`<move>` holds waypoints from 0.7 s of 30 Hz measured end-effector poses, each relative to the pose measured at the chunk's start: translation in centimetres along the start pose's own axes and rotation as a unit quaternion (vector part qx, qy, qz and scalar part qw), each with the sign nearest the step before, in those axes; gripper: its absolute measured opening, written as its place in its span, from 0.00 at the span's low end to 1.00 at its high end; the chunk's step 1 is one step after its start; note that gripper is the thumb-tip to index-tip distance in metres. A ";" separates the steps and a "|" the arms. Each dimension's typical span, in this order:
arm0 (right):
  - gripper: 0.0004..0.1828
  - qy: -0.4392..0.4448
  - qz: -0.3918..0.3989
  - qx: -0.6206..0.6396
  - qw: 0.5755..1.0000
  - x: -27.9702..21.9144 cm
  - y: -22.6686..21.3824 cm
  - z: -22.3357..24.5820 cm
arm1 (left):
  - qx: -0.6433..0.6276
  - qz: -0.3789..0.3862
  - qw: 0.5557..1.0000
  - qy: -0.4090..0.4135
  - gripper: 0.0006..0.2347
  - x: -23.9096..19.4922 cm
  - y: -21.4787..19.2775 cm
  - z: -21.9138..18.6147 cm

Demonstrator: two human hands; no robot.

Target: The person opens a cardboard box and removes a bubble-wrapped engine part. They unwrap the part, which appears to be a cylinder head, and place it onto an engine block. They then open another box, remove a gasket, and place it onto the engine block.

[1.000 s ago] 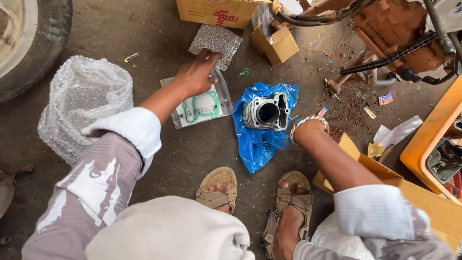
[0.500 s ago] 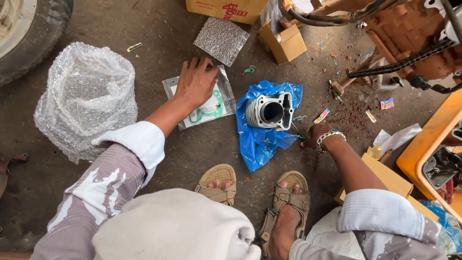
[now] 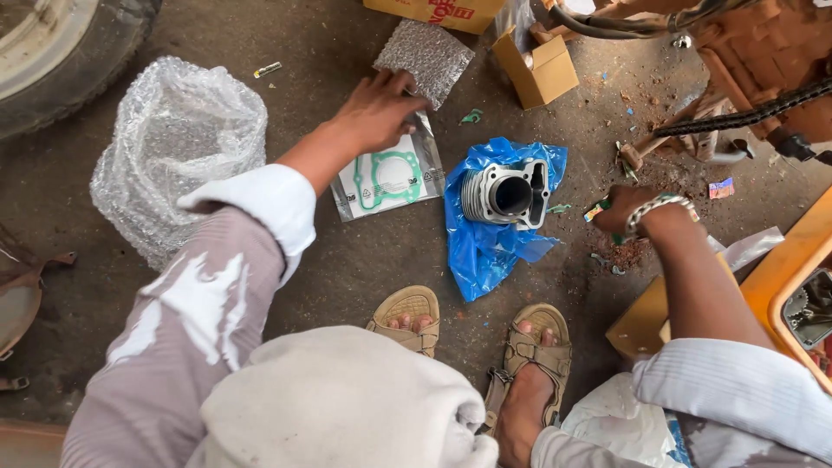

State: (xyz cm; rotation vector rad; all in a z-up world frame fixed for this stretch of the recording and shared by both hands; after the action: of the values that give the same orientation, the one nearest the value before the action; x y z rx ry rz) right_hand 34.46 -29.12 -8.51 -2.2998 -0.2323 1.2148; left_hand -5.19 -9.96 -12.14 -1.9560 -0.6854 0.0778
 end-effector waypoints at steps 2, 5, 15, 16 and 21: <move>0.33 -0.010 -0.025 -0.006 1.000 -0.5 -1.8 -0.3 | 0.039 0.047 0.998 0.008 0.16 0.3 1.3 0.4; 0.33 -0.026 -0.078 0.011 0.997 -2.5 -4.2 -0.6 | 0.083 0.099 0.992 0.012 0.08 0.8 2.5 0.9; 0.29 -0.070 -0.091 0.049 0.992 -10.2 -9.3 1.9 | -0.267 0.042 0.955 -0.122 0.03 -3.0 -11.3 -4.2; 0.29 -0.070 -0.090 0.049 0.992 -11.0 -9.8 2.3 | -0.267 0.042 0.955 -0.123 0.03 -3.4 -11.8 -4.3; 0.29 -0.124 -0.117 0.074 0.983 -14.5 -11.9 4.4 | -0.369 -0.055 0.928 -0.001 0.03 -3.9 -14.9 -5.4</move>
State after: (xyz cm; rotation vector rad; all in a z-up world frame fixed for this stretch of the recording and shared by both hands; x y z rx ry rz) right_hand 23.49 -22.98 6.10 -1.9313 -0.4716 1.3451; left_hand -12.98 -11.49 2.14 -2.6233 -0.9097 -0.2881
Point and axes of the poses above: each hand's wrist, its own x-axis towards the middle knuckle, its own y-axis out of the palm, z = x × y, the point moved 4 cm from there along x, towards the middle knuckle, and after that the axes turned 10 degrees about y, right-handed, at the moved point
